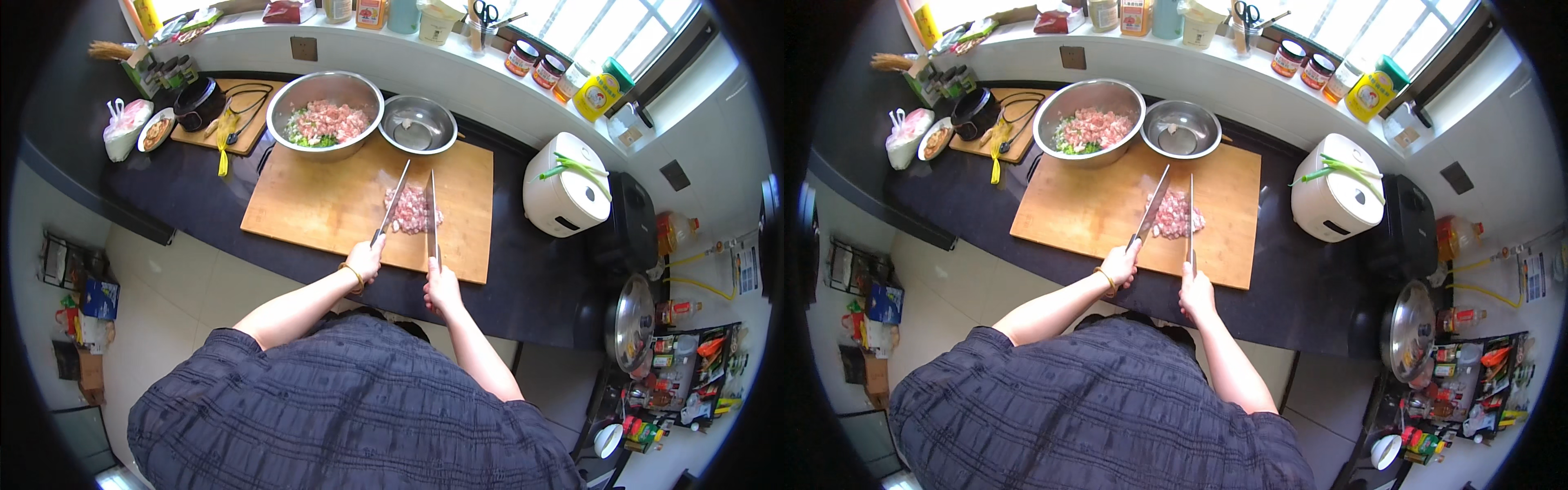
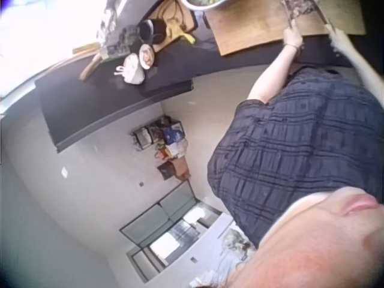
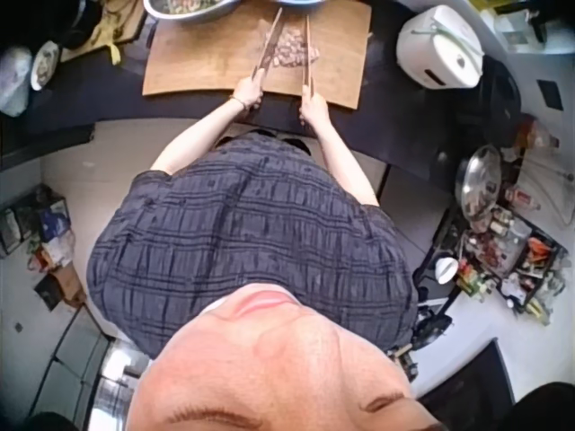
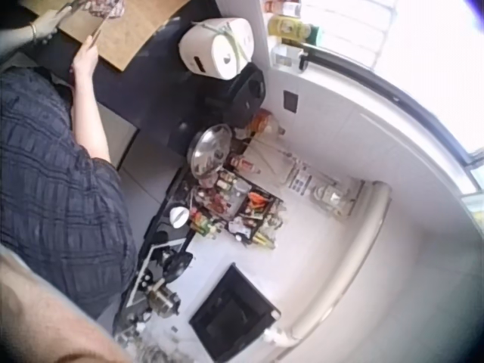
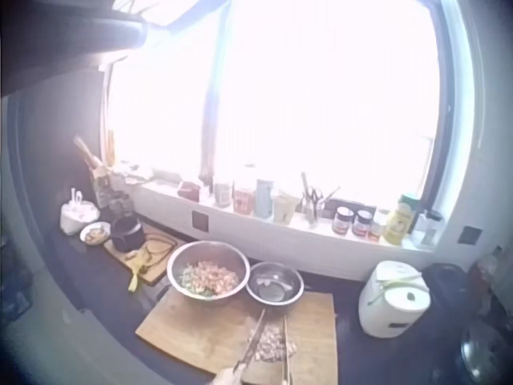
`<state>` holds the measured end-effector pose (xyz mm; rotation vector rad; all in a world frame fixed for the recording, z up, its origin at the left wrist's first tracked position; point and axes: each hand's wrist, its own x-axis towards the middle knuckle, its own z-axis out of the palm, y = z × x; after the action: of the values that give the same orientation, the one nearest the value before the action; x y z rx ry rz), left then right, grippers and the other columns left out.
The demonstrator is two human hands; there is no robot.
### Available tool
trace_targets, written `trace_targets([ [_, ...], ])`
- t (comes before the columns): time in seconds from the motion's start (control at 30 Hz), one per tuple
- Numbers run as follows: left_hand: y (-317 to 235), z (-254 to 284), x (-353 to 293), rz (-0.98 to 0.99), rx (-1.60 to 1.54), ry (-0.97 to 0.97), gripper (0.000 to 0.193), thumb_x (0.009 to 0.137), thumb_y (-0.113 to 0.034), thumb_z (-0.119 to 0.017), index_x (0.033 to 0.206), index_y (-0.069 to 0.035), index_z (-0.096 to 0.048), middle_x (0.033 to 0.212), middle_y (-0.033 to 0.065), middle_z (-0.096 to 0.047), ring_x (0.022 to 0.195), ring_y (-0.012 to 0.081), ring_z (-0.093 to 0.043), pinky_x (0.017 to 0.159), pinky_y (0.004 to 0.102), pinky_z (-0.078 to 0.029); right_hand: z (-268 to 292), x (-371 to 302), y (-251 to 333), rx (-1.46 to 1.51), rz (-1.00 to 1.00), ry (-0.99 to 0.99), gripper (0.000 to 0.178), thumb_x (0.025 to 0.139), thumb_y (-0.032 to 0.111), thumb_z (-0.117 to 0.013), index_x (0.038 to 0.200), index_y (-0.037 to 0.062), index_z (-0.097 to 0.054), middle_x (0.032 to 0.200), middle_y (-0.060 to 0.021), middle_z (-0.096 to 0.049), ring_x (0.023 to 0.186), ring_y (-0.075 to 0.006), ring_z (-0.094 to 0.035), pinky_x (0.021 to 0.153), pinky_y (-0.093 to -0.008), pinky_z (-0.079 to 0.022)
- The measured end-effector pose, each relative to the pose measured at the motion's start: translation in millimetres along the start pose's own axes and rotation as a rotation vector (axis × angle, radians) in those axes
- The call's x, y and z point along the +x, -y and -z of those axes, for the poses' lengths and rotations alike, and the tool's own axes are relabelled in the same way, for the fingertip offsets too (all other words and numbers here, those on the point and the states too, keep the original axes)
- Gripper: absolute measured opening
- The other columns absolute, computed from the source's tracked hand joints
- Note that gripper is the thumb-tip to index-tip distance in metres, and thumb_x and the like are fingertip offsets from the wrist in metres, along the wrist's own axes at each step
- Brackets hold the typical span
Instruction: The person uses two knives to chop raw meat on a wooden cutting board. The chopped meat is gathered and transferred into a metal bowl containing other ingredients. The person continues chopping the remaining meat on the board.
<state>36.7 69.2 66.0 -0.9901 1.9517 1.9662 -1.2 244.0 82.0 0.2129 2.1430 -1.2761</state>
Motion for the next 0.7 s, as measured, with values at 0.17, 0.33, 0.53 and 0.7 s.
trace_targets([
  [0.17, -1, -5, -5, -0.255, -0.027, 0.006, 0.044, 0.087, -0.048, -0.04, 0.07, -0.007, -0.043, 0.05, 0.0006, -0.04, 0.034, 0.0102, -0.036, 0.031, 0.0252, -0.032, -1, 19, -42, -0.162, 0.64, -0.322, 0.04, 0.09, 0.043, -0.036, 0.079, 0.0052, -0.043, 0.048, -0.0024, -0.043, 0.035, -0.0116, -0.041, 0.032, -0.0267, -0.035],
  [0.33, -5, -1, -6, -0.048, -0.026, 0.048, 0.042, 0.088, -0.046, -0.04, 0.069, -0.008, -0.042, 0.049, 0.0008, -0.04, 0.034, 0.0104, -0.037, 0.031, 0.0252, -0.031, 15, -8, 15, 0.152, -0.042, 0.042, 0.043, 0.088, 0.047, -0.036, 0.076, 0.0067, -0.041, 0.048, -0.0014, -0.04, 0.033, -0.0101, -0.037, 0.029, -0.0247, -0.03],
  [0.53, 1, 2, -1, 0.033, 0.026, 0.0, 0.042, 0.087, -0.047, -0.04, 0.07, -0.008, -0.042, 0.049, 0.0006, -0.039, 0.034, 0.0104, -0.037, 0.031, 0.0249, -0.031, 5, -9, -9, 0.032, 0.022, -0.058, 0.041, 0.09, 0.045, -0.033, 0.076, 0.0072, -0.04, 0.047, -0.0013, -0.039, 0.032, -0.0104, -0.038, 0.029, -0.025, -0.03],
  [0.7, -6, 3, -8, -0.078, -0.094, 0.008, 0.045, 0.086, -0.049, -0.04, 0.069, -0.007, -0.043, 0.049, 0.0012, -0.04, 0.034, 0.0118, -0.037, 0.031, 0.026, -0.032, 14, -20, 14, 0.058, 0.081, -0.039, 0.043, 0.089, 0.046, -0.033, 0.075, 0.0067, -0.041, 0.048, -0.0023, -0.041, 0.033, -0.0111, -0.039, 0.03, -0.0243, -0.032],
])
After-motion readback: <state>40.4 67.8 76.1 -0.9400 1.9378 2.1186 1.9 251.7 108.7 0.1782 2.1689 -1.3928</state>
